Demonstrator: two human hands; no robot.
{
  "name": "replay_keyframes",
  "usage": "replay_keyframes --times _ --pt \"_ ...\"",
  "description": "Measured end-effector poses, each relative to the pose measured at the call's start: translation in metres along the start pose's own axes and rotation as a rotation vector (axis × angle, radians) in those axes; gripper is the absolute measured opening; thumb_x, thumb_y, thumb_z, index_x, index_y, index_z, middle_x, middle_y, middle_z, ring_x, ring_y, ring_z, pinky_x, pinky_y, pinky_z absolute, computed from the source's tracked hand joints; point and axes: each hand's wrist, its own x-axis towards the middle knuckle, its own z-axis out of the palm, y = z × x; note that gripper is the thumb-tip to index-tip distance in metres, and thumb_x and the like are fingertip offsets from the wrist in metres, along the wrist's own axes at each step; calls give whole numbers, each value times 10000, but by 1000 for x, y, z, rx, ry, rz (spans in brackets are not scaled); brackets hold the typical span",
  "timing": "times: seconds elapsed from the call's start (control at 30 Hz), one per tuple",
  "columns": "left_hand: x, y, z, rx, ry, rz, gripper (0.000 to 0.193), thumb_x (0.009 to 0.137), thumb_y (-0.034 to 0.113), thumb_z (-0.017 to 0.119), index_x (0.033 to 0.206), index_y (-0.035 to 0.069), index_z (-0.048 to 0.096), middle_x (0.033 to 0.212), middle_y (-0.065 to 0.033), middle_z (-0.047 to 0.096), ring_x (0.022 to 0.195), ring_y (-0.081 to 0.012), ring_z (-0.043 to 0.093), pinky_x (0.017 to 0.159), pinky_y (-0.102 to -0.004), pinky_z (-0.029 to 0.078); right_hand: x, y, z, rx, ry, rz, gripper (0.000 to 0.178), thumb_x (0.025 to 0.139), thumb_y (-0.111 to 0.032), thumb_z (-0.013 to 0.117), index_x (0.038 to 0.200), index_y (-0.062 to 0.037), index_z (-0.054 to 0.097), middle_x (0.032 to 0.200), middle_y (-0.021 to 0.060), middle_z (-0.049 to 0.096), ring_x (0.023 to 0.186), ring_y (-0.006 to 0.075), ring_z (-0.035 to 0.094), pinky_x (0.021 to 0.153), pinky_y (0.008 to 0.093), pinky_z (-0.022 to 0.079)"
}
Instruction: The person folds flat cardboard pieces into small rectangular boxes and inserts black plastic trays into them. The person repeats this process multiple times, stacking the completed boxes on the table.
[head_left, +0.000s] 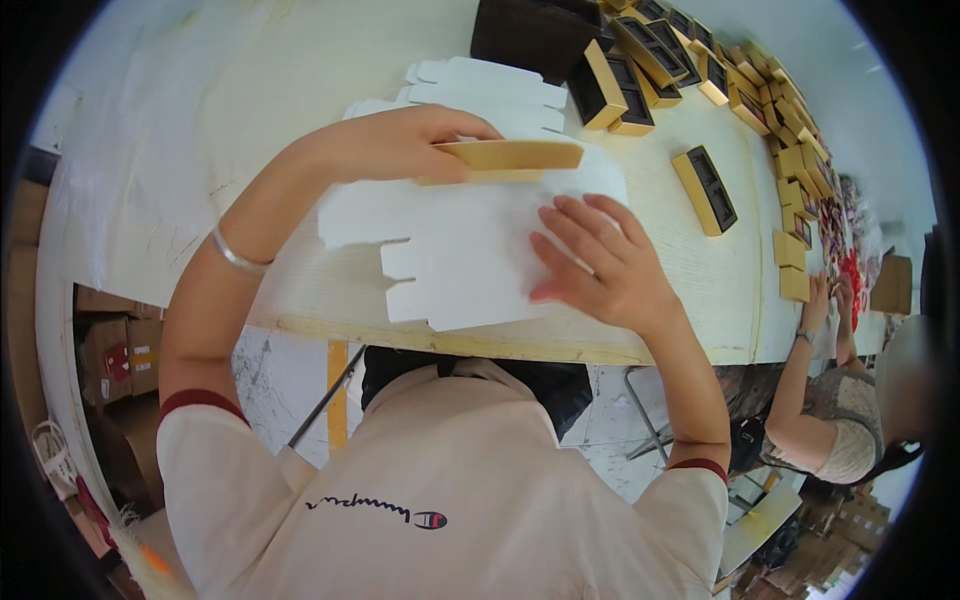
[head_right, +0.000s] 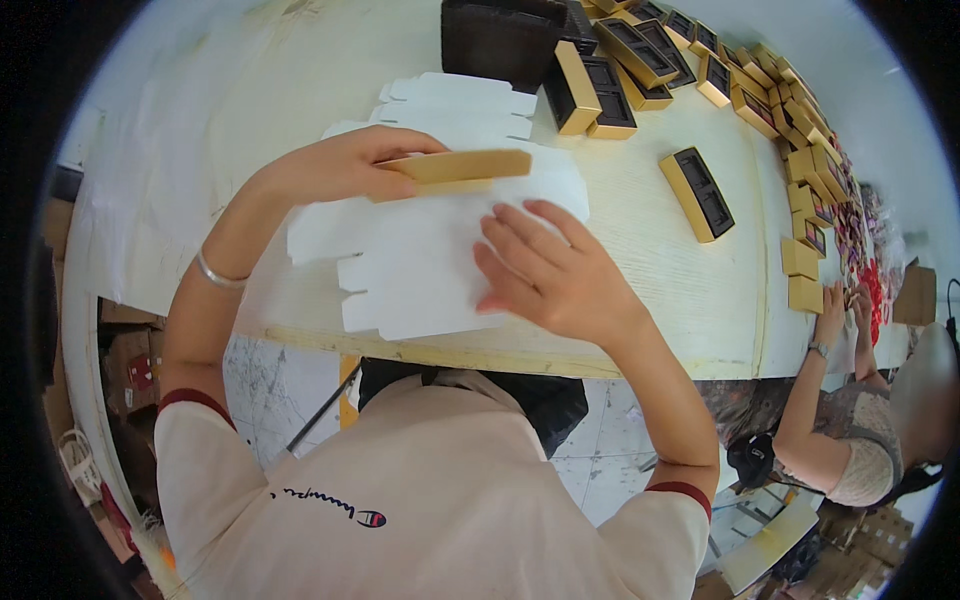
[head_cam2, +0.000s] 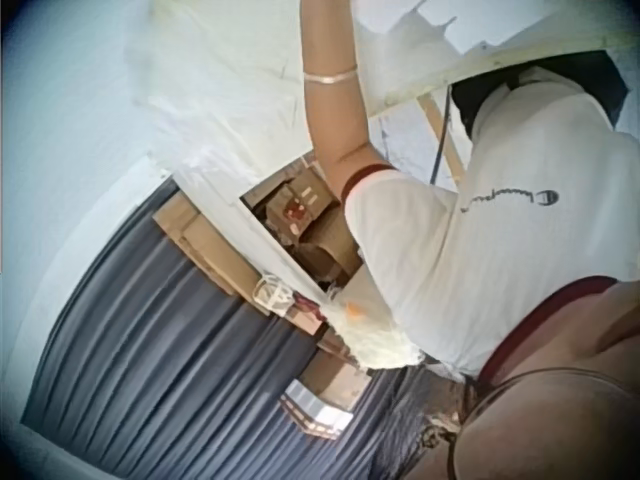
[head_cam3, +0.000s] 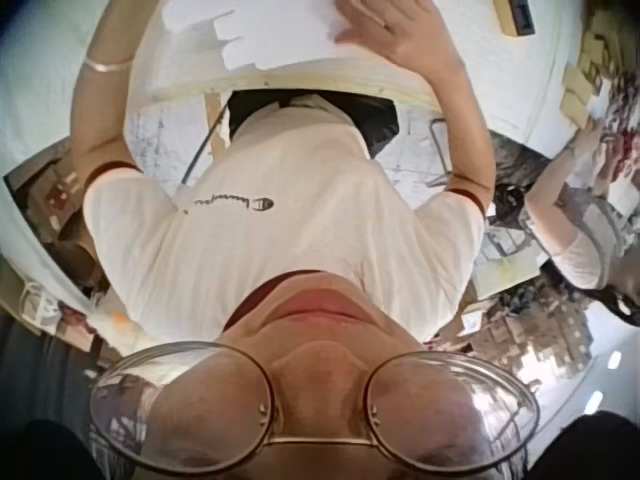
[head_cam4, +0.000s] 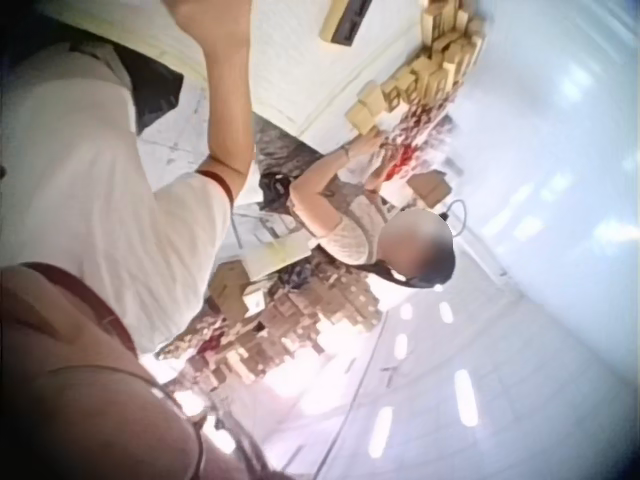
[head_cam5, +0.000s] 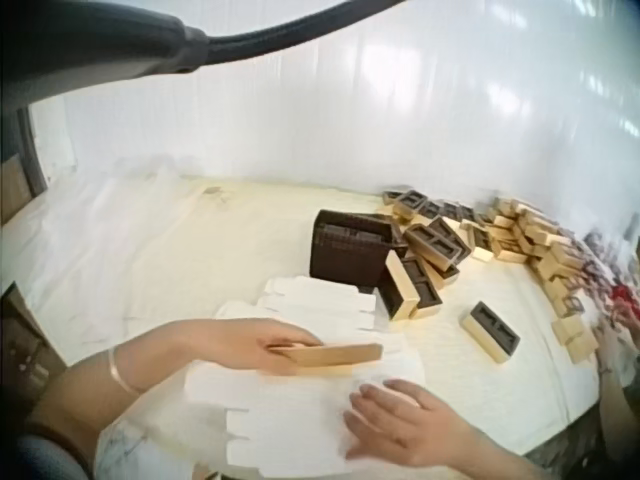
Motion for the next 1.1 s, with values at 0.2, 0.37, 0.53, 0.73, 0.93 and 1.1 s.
replay_keyframes --times 0.2,0.37,0.53,0.73,0.93,1.1 --pt "9 7 -4 -9 11 -122 459 814 137 594 1262 44 551 1135 -109 601 986 -195 574 860 -304 459 -7 -9 10 -83 -51 -137 305 738 -218 724 949 -5 671 971 103 624 891 254 585 772 372 477" --pt "9 -27 9 706 570 419 407 823 214 685 1180 58 568 948 -104 613 829 -251 567 770 -361 453 20 6 29 260 33 238 134 761 -93 692 865 -18 655 816 79 598 787 226 572 711 336 442" --pt "-35 7 44 695 314 208 361 808 264 709 1075 59 578 899 -139 617 860 -311 571 807 -390 458 36 17 41 678 -81 755 103 772 -75 712 830 -35 636 703 68 601 724 242 562 669 343 427" --pt "-17 -33 49 448 646 168 287 807 191 692 1063 108 593 910 -100 585 901 -279 561 796 -366 450 55 18 52 223 -128 582 273 774 -153 714 1012 -59 618 894 81 595 831 229 587 744 340 445" --pt "-15 -39 47 866 660 336 254 782 197 701 984 53 648 955 -70 551 905 -240 534 806 -354 448 38 19 56 -59 -35 221 292 764 -118 662 1033 -20 607 978 101 551 954 222 532 808 316 431" --pt "-18 -40 42 829 520 345 233 784 194 692 934 24 641 872 -60 545 819 -239 539 722 -346 469 41 27 56 -18 -218 54 267 727 -78 620 972 28 615 939 101 559 872 234 530 796 314 446"
